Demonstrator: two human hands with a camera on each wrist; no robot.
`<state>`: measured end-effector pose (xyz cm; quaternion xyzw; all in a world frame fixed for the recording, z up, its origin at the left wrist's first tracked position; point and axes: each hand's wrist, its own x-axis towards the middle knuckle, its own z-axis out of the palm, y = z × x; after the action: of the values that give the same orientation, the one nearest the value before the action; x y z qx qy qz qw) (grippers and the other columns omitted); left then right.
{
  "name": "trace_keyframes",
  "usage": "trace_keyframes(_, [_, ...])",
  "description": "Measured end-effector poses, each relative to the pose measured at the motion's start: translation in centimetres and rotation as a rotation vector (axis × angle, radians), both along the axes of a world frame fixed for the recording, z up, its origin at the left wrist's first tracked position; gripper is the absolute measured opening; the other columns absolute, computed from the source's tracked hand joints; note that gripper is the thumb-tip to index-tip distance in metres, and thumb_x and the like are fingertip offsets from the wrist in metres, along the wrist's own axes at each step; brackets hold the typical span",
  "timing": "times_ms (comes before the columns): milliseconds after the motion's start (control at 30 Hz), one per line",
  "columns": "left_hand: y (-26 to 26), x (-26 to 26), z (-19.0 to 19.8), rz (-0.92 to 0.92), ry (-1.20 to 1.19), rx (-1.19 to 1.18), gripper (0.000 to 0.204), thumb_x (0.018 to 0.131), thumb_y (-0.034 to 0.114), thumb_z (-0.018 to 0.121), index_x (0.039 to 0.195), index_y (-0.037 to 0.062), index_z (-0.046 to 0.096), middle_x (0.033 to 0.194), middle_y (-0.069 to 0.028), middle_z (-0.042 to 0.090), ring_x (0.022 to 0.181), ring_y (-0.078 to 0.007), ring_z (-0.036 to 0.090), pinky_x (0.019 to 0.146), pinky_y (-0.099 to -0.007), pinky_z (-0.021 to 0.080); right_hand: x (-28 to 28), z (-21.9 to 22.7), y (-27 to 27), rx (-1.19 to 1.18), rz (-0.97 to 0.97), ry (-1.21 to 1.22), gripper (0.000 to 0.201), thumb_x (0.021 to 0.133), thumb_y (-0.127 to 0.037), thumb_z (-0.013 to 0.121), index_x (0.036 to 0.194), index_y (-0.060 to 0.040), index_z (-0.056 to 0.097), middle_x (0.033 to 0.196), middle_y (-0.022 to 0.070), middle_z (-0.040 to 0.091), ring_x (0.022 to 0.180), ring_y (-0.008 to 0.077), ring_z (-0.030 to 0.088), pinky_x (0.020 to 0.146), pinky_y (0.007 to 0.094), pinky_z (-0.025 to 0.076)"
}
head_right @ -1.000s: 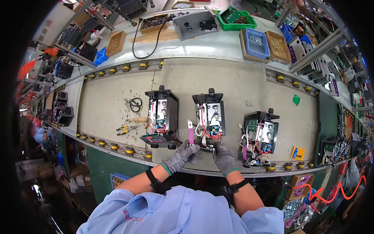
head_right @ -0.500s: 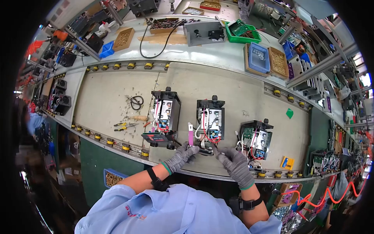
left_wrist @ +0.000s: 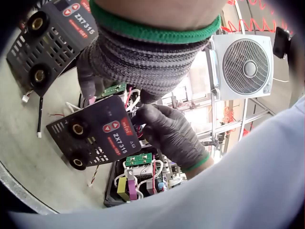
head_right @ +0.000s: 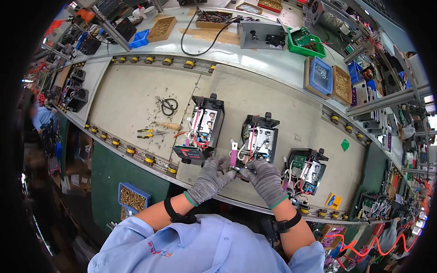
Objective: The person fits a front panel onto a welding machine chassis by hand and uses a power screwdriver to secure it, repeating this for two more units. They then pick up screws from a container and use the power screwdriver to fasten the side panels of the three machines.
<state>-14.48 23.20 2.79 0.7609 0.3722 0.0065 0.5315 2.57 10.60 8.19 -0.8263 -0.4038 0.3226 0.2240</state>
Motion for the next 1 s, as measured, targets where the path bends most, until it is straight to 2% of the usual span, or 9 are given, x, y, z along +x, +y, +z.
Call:
trace_keyframes(67, [0.6, 0.5, 2.5, -0.012, -0.124, 0.027, 0.057, 0.088, 0.043, 0.074, 0.121, -0.0028, 0.062, 0.112, -0.0201, 0.068, 0.097, -0.0271, 0.067, 0.084, -0.0383, 0.054, -0.1, -0.4, 0.2, -0.038, 0.109, -0.169, 0.030, 0.086, -0.037, 0.075, 0.101, -0.0105, 0.075, 0.092, 0.0119, 0.072, 0.085, 0.0280, 0.071, 0.075, 0.0425, 0.056])
trace_keyframes(133, [1.0, 1.9, 4.4, -0.110, -0.128, -0.199, 0.034, 0.092, 0.031, 0.072, 0.106, 0.0003, 0.070, 0.089, -0.0106, 0.070, 0.079, -0.0169, 0.065, 0.073, -0.0328, 0.054, -0.3, -0.6, 0.3, -0.061, 0.212, -0.253, 0.035, 0.083, -0.043, 0.075, 0.101, -0.0131, 0.074, 0.095, 0.0111, 0.071, 0.088, 0.0292, 0.070, 0.078, 0.0445, 0.056])
trace_keyframes(233, [1.5, 3.4, 4.4, -0.183, -0.046, -0.137, 0.028, 0.093, 0.028, 0.070, 0.098, 0.0008, 0.071, 0.078, -0.0080, 0.070, 0.072, -0.0149, 0.066, 0.071, -0.0328, 0.054, -0.1, -0.4, 0.8, -0.112, 0.223, -0.300, 0.035, 0.081, -0.043, 0.077, 0.101, -0.0147, 0.074, 0.096, 0.0107, 0.069, 0.089, 0.0286, 0.070, 0.079, 0.0441, 0.056])
trace_keyframes(367, [2.4, 4.1, 3.5, -0.259, 0.038, -0.142, 0.029, 0.092, 0.029, 0.070, 0.096, 0.0006, 0.072, 0.077, -0.0091, 0.071, 0.073, -0.0131, 0.067, 0.071, -0.0326, 0.054, 0.2, 0.0, 0.8, -0.105, 0.251, -0.259, 0.035, 0.081, -0.042, 0.077, 0.101, -0.0132, 0.073, 0.096, 0.0109, 0.069, 0.090, 0.0294, 0.070, 0.079, 0.0443, 0.056])
trace_keyframes(467, [2.5, 4.1, 2.2, -0.287, 0.022, -0.091, 0.036, 0.091, 0.037, 0.068, 0.094, 0.0015, 0.072, 0.079, -0.0120, 0.071, 0.073, -0.0235, 0.068, 0.071, -0.0381, 0.054, 0.4, -1.6, 0.3, 0.030, 0.225, -0.201, 0.037, 0.079, -0.041, 0.079, 0.100, -0.0113, 0.072, 0.095, 0.0117, 0.069, 0.090, 0.0302, 0.070, 0.078, 0.0441, 0.056])
trace_keyframes(767, [2.9, 5.0, 3.5, -0.315, 0.089, -0.196, 0.046, 0.091, 0.048, 0.070, 0.094, 0.0022, 0.073, 0.073, -0.0071, 0.069, 0.069, -0.0167, 0.064, 0.068, -0.0338, 0.053, 0.0, -2.9, 0.5, 0.004, 0.133, -0.134, 0.038, 0.075, -0.034, 0.084, 0.097, -0.0074, 0.068, 0.087, 0.0131, 0.071, 0.082, 0.0331, 0.071, 0.074, 0.0422, 0.056])
trace_keyframes(833, [3.1, 5.2, 4.1, -0.308, 0.128, -0.224, 0.036, 0.092, 0.037, 0.072, 0.099, 0.0014, 0.072, 0.077, -0.0061, 0.070, 0.071, -0.0114, 0.063, 0.070, -0.0304, 0.053, 0.2, -3.9, 0.0, 0.158, 0.086, -0.022, 0.037, 0.076, -0.026, 0.085, 0.100, -0.0060, 0.066, 0.083, 0.0128, 0.071, 0.079, 0.0324, 0.071, 0.072, 0.0407, 0.057])
trace_keyframes(933, [3.6, 5.1, 2.8, -0.303, 0.109, -0.165, 0.038, 0.094, 0.037, 0.070, 0.105, 0.0007, 0.072, 0.078, -0.0056, 0.069, 0.071, -0.0105, 0.061, 0.069, -0.0305, 0.053, 0.4, -3.9, -0.5, 0.290, 0.010, 0.151, 0.045, 0.075, -0.014, 0.086, 0.110, -0.0037, 0.061, 0.083, 0.0123, 0.072, 0.076, 0.0260, 0.073, 0.070, 0.0367, 0.058])
trace_keyframes(1000, [3.4, 5.1, 2.3, -0.309, 0.116, -0.185, 0.038, 0.095, 0.037, 0.068, 0.108, 0.0009, 0.071, 0.079, -0.0055, 0.069, 0.071, -0.0103, 0.062, 0.069, -0.0305, 0.053, 0.6, -3.1, -0.5, 0.258, 0.025, 0.088, 0.044, 0.076, -0.013, 0.084, 0.112, -0.0045, 0.060, 0.085, 0.0125, 0.072, 0.077, 0.0262, 0.073, 0.071, 0.0367, 0.058])
